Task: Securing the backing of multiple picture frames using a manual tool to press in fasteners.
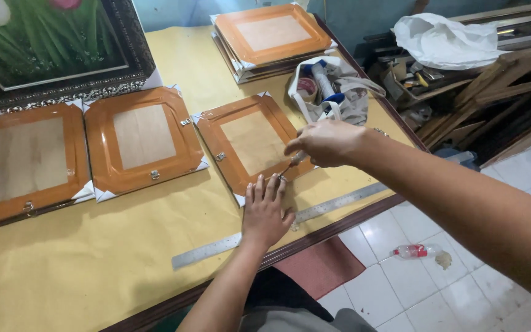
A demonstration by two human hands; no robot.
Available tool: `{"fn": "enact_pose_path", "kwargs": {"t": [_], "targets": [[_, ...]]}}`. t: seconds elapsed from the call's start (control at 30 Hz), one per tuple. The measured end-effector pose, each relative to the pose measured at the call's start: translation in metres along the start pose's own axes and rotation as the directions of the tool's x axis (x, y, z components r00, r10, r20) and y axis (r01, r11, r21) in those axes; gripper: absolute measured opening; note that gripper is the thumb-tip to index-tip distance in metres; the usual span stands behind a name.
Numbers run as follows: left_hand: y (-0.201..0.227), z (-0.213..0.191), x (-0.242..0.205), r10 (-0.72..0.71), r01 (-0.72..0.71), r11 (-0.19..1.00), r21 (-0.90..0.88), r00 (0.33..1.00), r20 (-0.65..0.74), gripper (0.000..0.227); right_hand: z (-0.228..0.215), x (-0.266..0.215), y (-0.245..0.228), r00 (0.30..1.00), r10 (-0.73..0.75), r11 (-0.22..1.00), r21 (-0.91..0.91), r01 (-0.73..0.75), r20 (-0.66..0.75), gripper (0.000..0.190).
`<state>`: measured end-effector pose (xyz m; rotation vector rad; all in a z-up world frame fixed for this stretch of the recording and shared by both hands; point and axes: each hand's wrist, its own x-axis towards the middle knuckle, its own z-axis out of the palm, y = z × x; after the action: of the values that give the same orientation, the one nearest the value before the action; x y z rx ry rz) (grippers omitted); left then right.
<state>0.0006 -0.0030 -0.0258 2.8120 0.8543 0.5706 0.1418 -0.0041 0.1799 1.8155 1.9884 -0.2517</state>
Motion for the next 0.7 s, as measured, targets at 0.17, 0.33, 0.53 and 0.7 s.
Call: {"fn": "enact_pose_path", "kwargs": {"t": [0.17,0.33,0.53,0.7], "targets": [[0.000,0.003,0.000,0.009,-0.010,1.000,-0.012,0.999,-0.042,0.066,0.029,0.006,0.005,0.954,-0.252,0.961,-0.155,0.228,-0.161,0.017],[-0.001,0.000,0.000,-0.008,0.008,1.000,-0.008,1.000,0.007,0.063,0.024,0.016,0.007,0.962,0.223,0.917,0.299,-0.263,0.160,0.045],[0.001,-0.005,0.001,-0.010,0.010,1.000,-0.009,0.998,0.061,0.063,0.040,0.020,0.022,0.883,0.380,0.850,0.273,-0.451,0.274,0.052],[0.001,-0.004,0.004,-0.011,0.012,1.000,-0.011,0.998,0.068,0.067,0.014,-0.003,0.008,0.998,-0.015,0.999,-0.044,0.012,-0.064,0.038]]}}
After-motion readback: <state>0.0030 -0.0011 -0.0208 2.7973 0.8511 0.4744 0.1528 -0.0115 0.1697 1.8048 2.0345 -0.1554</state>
